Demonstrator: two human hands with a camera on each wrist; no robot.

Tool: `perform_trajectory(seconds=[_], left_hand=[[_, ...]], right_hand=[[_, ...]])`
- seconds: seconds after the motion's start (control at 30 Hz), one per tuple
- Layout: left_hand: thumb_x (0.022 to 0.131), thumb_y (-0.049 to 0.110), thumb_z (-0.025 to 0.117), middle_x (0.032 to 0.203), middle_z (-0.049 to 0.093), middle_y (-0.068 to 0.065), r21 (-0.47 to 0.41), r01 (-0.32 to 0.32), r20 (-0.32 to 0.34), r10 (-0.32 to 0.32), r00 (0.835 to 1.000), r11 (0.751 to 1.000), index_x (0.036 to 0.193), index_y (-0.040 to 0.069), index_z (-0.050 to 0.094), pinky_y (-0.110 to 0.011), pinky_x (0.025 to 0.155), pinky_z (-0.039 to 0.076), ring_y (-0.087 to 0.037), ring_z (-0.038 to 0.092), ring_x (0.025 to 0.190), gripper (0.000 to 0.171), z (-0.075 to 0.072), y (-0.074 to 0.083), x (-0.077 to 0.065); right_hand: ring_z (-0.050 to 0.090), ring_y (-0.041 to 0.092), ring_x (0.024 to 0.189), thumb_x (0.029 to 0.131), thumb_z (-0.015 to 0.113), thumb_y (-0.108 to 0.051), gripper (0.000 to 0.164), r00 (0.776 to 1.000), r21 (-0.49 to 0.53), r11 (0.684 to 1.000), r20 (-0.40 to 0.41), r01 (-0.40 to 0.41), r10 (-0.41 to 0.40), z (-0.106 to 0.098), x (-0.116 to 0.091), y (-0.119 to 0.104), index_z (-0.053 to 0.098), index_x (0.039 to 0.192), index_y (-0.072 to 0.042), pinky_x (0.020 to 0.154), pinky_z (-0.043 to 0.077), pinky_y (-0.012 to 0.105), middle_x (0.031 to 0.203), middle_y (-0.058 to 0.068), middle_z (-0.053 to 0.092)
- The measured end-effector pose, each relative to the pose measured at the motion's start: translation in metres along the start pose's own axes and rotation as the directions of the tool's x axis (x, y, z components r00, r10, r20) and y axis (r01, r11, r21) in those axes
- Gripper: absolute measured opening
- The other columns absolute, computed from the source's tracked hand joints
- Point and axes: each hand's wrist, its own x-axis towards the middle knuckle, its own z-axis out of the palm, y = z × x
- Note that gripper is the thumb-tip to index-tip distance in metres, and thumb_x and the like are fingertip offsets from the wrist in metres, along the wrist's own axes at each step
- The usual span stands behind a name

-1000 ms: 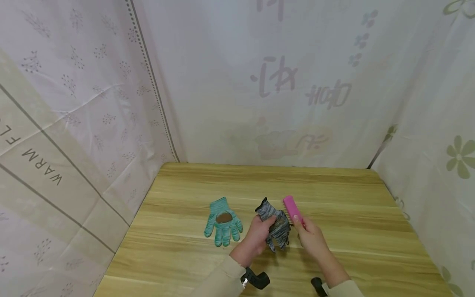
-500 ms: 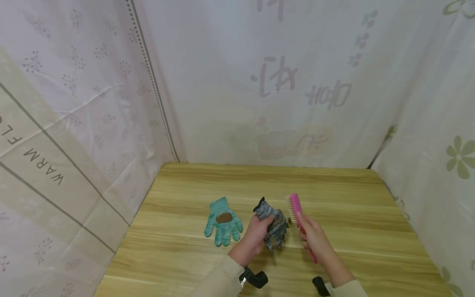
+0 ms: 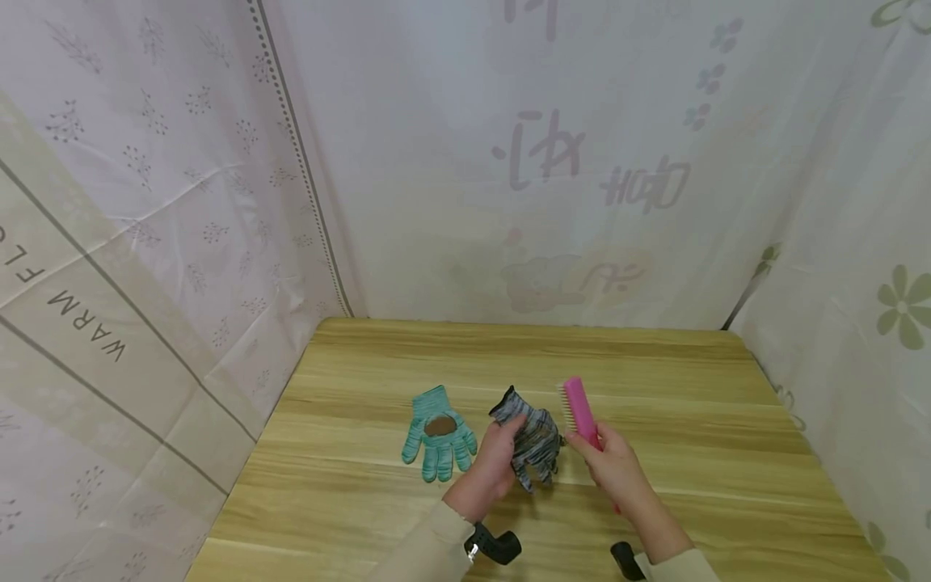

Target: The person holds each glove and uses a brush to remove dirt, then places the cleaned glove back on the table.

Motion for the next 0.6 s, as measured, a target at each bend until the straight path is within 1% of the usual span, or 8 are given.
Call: perform_trajectory(seconds=[0.03,0.1,0.17,0.2,0.27,0.3,0.5,0.6], left_hand=[[0.103,0.038,0.055,0.16,0.016,-0.032,-0.012,-0.001,0.003,0.001,1.0,1.0,0.156,-0.008,0.0,-0.058,0.124,0.019,-0.047,0.019,0.149,0.09,0.001,0.0,0.0],[0.102,0.038,0.056,0.151,0.038,-0.027,-0.039,-0.004,0.018,0.005,1.0,0.999,0.152,-0.008,0.019,-0.05,0.12,0.033,-0.039,0.04,0.141,0.078,0.002,0.0,0.001],[0.102,0.036,0.056,0.132,0.056,-0.016,-0.06,-0.011,0.046,0.014,0.999,0.998,0.14,-0.004,0.036,-0.04,0.111,0.043,-0.027,0.057,0.122,0.059,0.004,-0.001,0.002],[0.102,0.035,0.056,0.123,0.061,-0.011,-0.067,-0.012,0.057,0.016,0.998,0.998,0.133,-0.002,0.042,-0.036,0.106,0.046,-0.022,0.061,0.114,0.051,0.005,-0.001,0.002],[0.102,0.033,0.056,0.11,0.064,-0.003,-0.077,-0.01,0.079,0.016,0.997,0.997,0.122,0.002,0.049,-0.03,0.099,0.05,-0.013,0.063,0.102,0.038,0.007,-0.003,0.002],[0.102,0.033,0.055,0.108,0.064,-0.001,-0.076,-0.011,0.089,0.018,0.996,0.997,0.12,0.003,0.05,-0.03,0.098,0.05,-0.011,0.063,0.1,0.035,0.008,-0.004,0.002],[0.104,0.031,0.053,0.108,0.068,0.0,-0.079,0.005,0.114,0.004,0.994,0.997,0.12,0.004,0.054,-0.03,0.099,0.052,-0.01,0.065,0.102,0.032,0.012,-0.009,0.0],[0.103,0.031,0.053,0.106,0.068,0.0,-0.087,0.007,0.115,0.003,0.993,0.996,0.119,0.007,0.055,-0.027,0.095,0.052,-0.009,0.065,0.101,0.029,0.013,-0.01,0.0]], right_hand=[[0.036,0.007,0.048,0.1,0.064,-0.028,0.039,1.0,-0.017,1.0,-0.008,0.014,-0.015,0.001,0.0,-0.001,0.056,0.121,0.004,0.043,0.032,0.022,0.06,-0.005,0.04],[0.036,0.007,0.048,0.099,0.065,-0.021,0.031,0.999,-0.032,0.999,-0.021,0.044,-0.044,0.004,-0.001,-0.002,0.058,0.114,0.005,0.043,0.032,0.023,0.06,-0.004,0.04],[0.035,0.007,0.047,0.097,0.066,-0.015,0.024,0.997,-0.029,0.997,-0.026,0.067,-0.068,0.007,-0.002,-0.003,0.059,0.107,0.006,0.042,0.031,0.022,0.06,-0.004,0.039],[0.035,0.007,0.046,0.097,0.066,-0.014,0.022,0.996,-0.029,0.996,-0.025,0.08,-0.081,0.009,-0.003,-0.004,0.059,0.105,0.006,0.042,0.031,0.022,0.059,-0.005,0.039],[0.034,0.006,0.046,0.096,0.068,-0.013,0.019,0.996,-0.016,0.996,-0.021,0.089,-0.089,0.012,-0.004,-0.005,0.059,0.098,0.005,0.042,0.03,0.021,0.058,-0.005,0.038],[0.034,0.006,0.045,0.095,0.068,-0.013,0.019,0.996,-0.015,0.996,-0.016,0.091,-0.091,0.014,-0.004,-0.006,0.058,0.095,0.003,0.042,0.03,0.021,0.057,-0.005,0.038],[0.034,0.006,0.046,0.093,0.071,-0.013,0.025,0.994,-0.007,0.994,0.008,0.106,-0.106,0.023,-0.005,-0.011,0.053,0.081,-0.002,0.043,0.029,0.021,0.056,-0.004,0.04],[0.037,0.006,0.051,0.092,0.073,-0.014,0.024,0.992,-0.023,0.992,0.023,0.124,-0.124,0.027,-0.005,-0.011,0.055,0.083,-0.001,0.046,0.032,0.022,0.061,-0.003,0.044]])
